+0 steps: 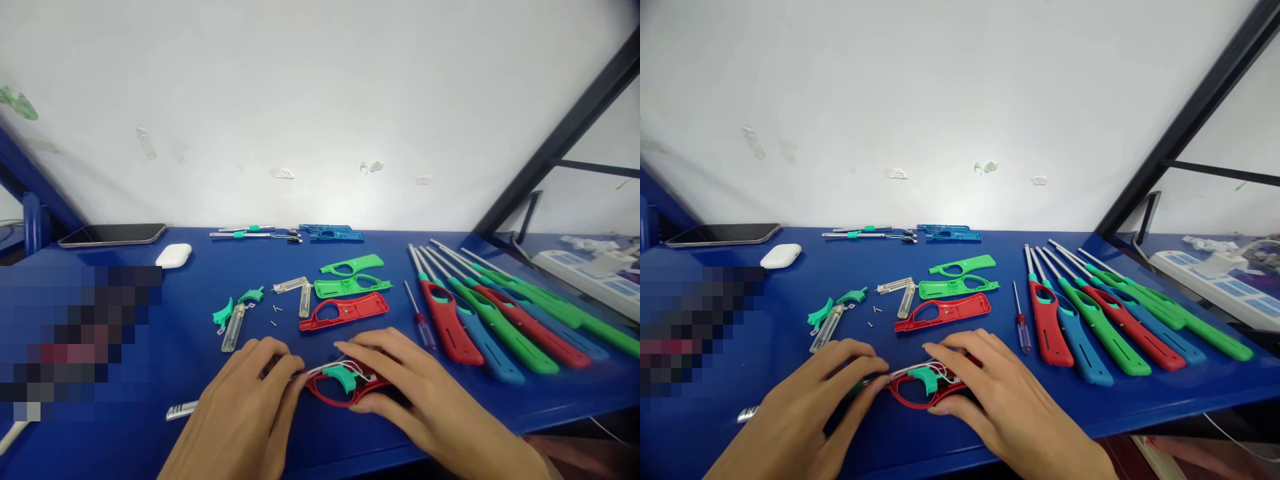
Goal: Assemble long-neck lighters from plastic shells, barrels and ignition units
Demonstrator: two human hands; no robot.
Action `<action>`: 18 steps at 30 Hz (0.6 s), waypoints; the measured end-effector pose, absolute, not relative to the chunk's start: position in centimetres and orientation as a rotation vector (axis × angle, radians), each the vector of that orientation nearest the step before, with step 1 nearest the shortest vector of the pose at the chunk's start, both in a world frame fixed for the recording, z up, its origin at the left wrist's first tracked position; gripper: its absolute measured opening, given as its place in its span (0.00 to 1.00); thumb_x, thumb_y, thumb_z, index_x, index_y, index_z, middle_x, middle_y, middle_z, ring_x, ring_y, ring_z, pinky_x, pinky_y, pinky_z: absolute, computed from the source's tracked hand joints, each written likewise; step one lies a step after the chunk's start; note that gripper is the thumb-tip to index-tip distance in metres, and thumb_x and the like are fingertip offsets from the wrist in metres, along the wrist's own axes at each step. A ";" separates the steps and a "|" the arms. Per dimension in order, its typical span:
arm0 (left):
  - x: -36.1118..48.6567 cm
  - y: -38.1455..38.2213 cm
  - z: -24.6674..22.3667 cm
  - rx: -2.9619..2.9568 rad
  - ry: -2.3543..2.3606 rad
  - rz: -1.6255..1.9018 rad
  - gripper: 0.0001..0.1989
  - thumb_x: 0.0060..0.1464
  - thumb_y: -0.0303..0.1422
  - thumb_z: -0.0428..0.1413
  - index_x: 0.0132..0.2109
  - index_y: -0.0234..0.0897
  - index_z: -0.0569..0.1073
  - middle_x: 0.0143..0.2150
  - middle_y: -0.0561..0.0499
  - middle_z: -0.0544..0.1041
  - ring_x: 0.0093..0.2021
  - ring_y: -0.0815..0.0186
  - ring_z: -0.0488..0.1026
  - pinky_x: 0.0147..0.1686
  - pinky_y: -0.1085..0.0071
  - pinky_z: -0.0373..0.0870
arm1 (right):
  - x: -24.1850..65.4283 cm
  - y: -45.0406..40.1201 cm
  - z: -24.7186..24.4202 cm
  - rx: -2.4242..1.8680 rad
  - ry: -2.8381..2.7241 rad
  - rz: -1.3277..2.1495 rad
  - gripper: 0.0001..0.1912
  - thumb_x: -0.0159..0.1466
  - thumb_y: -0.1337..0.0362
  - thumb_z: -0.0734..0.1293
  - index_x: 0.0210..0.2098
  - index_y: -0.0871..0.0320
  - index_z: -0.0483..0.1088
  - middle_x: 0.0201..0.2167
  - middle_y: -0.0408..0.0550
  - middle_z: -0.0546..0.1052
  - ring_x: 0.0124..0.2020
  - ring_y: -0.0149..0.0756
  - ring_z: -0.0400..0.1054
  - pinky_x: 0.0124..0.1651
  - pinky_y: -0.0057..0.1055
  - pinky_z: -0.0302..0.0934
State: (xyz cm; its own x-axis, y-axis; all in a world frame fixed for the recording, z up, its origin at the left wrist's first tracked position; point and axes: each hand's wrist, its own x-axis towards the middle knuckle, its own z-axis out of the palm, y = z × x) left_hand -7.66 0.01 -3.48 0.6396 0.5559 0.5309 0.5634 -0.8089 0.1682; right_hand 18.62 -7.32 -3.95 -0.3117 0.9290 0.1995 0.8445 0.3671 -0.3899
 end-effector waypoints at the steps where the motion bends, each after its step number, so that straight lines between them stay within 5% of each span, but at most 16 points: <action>1: -7.4 0.0 -3.7 -2.831 -0.971 -0.942 0.17 0.73 0.28 0.45 0.48 0.40 0.79 0.42 0.47 0.81 0.40 0.58 0.80 0.45 0.56 0.82 | 18.6 -7.3 -4.0 -1.548 -2.242 0.304 0.29 0.75 0.53 0.67 0.73 0.36 0.59 0.66 0.45 0.74 0.65 0.42 0.71 0.69 0.44 0.68; 4: -6.5 -0.2 -4.3 -2.878 -0.980 -0.939 0.16 0.74 0.29 0.46 0.53 0.40 0.79 0.45 0.47 0.81 0.42 0.57 0.79 0.46 0.55 0.82 | 18.5 -7.4 -3.7 -1.538 -2.211 0.318 0.29 0.74 0.53 0.69 0.72 0.37 0.61 0.66 0.44 0.73 0.65 0.41 0.71 0.67 0.39 0.69; 12: -6.0 -0.2 -4.5 -2.982 -1.003 -1.011 0.15 0.71 0.25 0.48 0.48 0.41 0.80 0.43 0.48 0.78 0.39 0.59 0.76 0.42 0.59 0.80 | 18.4 -7.1 -2.6 -1.514 -2.081 0.443 0.21 0.80 0.60 0.59 0.70 0.41 0.67 0.63 0.45 0.76 0.63 0.38 0.71 0.66 0.36 0.68; 18: -6.1 -0.4 -4.8 -3.009 -1.020 -1.063 0.15 0.71 0.24 0.49 0.49 0.43 0.79 0.43 0.50 0.78 0.40 0.61 0.78 0.45 0.59 0.79 | 18.6 -6.4 -3.1 -1.464 -2.020 0.522 0.17 0.80 0.60 0.62 0.64 0.37 0.70 0.57 0.38 0.79 0.56 0.30 0.74 0.61 0.27 0.68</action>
